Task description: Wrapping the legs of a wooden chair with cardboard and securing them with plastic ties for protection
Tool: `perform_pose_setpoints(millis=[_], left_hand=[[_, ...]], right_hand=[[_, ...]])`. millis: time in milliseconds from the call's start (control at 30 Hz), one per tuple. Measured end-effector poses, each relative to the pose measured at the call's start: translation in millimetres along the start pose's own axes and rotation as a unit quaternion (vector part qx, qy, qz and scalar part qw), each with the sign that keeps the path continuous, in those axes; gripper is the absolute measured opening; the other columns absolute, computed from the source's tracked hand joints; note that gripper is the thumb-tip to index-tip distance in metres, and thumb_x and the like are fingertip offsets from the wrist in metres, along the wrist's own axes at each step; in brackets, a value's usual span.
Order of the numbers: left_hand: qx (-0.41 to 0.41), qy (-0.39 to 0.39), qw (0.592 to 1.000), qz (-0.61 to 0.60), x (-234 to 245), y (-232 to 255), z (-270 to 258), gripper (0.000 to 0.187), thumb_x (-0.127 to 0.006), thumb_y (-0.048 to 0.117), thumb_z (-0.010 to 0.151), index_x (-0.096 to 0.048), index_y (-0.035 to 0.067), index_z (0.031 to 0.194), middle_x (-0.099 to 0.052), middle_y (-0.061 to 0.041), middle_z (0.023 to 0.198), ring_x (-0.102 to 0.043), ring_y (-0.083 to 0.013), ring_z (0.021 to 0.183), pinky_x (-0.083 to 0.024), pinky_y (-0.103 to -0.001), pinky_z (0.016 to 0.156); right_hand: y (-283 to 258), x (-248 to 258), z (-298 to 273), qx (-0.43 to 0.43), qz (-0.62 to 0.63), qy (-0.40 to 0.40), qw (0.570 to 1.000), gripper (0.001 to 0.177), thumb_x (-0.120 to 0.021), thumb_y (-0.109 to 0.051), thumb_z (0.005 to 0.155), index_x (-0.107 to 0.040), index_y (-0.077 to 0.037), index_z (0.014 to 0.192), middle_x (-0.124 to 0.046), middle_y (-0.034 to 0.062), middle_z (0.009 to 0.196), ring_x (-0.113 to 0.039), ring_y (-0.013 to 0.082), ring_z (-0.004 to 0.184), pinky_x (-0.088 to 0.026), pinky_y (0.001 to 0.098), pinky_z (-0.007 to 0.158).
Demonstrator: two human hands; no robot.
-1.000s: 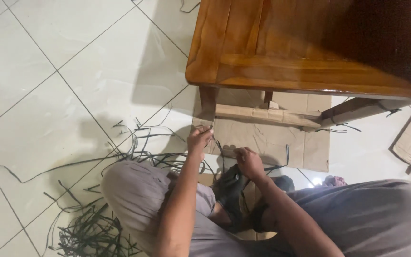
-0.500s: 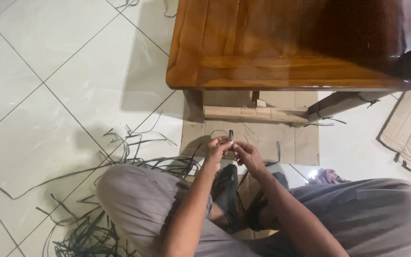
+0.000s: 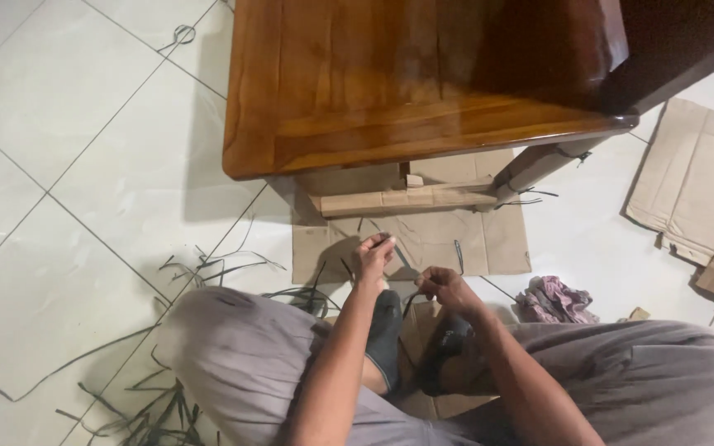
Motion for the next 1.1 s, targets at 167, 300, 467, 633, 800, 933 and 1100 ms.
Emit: perform_pose_setpoints(millis=[167, 300, 467, 633, 800, 933, 1100], left_hand=[[-0.027, 0.003, 0.997, 0.076, -29.2, -9.7, 0.7, 0.015, -0.083, 0.013, 0.079, -0.078, 0.011, 0.092, -0.065, -0.001, 0.071, -0.063, -0.0052, 0.063, -0.056, -0.017, 0.06], [-0.031, -0.011, 0.986, 0.166, -58.6, -17.8, -6.4, 0.011, -0.085, 0.026, 0.075, -0.078, 0.021, 0.083, -0.067, 0.0, 0.062, -0.059, -0.0061, 0.056, -0.05, -0.019, 0.055], [-0.06, -0.057, 0.939, 0.333, -84.0, -50.5, 7.5, 0.022, -0.086, 0.046, 0.071, -0.08, 0.031, 0.086, -0.077, 0.006, 0.078, -0.075, -0.0136, 0.083, -0.056, -0.025, 0.076], [-0.07, -0.109, 0.93, 0.343, -114.4, -42.2, -2.3, 0.018, -0.082, 0.04, 0.072, -0.08, 0.03, 0.086, -0.077, 0.007, 0.079, -0.075, -0.0132, 0.085, -0.055, -0.027, 0.08], [-0.372, -0.125, 0.808, 0.44, -148.8, 41.2, -45.7, 0.018, -0.07, 0.019, 0.088, -0.076, 0.016, 0.105, -0.078, -0.008, 0.102, -0.073, -0.0325, 0.1, -0.054, -0.047, 0.094], [-0.54, -0.11, 0.657, 0.514, -160.3, 41.1, -6.8, 0.032, -0.064, 0.01, 0.088, -0.072, 0.016, 0.119, -0.069, -0.005, 0.119, -0.067, -0.0279, 0.109, -0.053, -0.045, 0.09], [-0.611, -0.075, 0.448, 0.648, -166.6, 29.4, 31.3, 0.04, -0.072, 0.019, 0.087, -0.062, 0.02, 0.125, -0.068, 0.001, 0.113, -0.07, -0.0179, 0.1, -0.061, -0.031, 0.078]], right_hand=[[40.8, 37.7, 15.4, 0.001, -0.059, -0.007, 0.998, 0.013, -0.07, -0.005, 0.09, -0.071, 0.005, 0.099, -0.069, 0.0176, 0.082, -0.064, 0.0246, 0.076, -0.053, 0.0335, 0.068], [32.0, 58.3, 14.4, -0.016, -0.132, 0.049, 0.99, 0.042, -0.081, -0.019, 0.085, -0.07, -0.006, 0.123, -0.074, 0.0192, 0.121, -0.074, 0.0327, 0.105, -0.065, 0.0409, 0.076], [-21.3, 50.9, -3.8, 0.021, 0.109, 0.143, 0.983, 0.046, -0.059, -0.01, 0.09, -0.061, -0.004, 0.136, -0.072, 0.0195, 0.112, -0.068, 0.0252, 0.08, -0.054, 0.031, 0.061], [6.7, 61.4, 16.3, 0.037, 0.182, 0.178, 0.966, 0.028, -0.073, -0.017, 0.092, -0.067, 0.002, 0.111, -0.066, 0.0127, 0.085, -0.066, 0.0228, 0.072, -0.057, 0.0316, 0.065], [24.0, 76.9, 20.9, 0.022, 0.163, 0.315, 0.935, 0.027, -0.081, -0.025, 0.087, -0.067, -0.004, 0.08, -0.055, 0.0084, 0.062, -0.054, 0.0151, 0.051, -0.045, 0.0255, 0.045], [58.5, 88.7, 34.0, -0.009, 0.156, 0.369, 0.916, 0.024, -0.077, -0.023, 0.087, -0.066, -0.004, 0.078, -0.056, 0.0077, 0.059, -0.053, 0.0141, 0.048, -0.041, 0.0224, 0.041], [51.0, 80.8, 35.5, -0.028, 0.124, 0.396, 0.909, 0.022, -0.076, -0.024, 0.084, -0.067, -0.006, 0.074, -0.058, 0.0096, 0.054, -0.054, 0.0152, 0.043, -0.04, 0.0246, 0.038]])
Point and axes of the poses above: each hand's wrist, its own z-axis towards the middle knuckle, its own x-axis out of the back of the hand, y = z × x, the point moved 1 cm from there along z, towards the middle knuckle
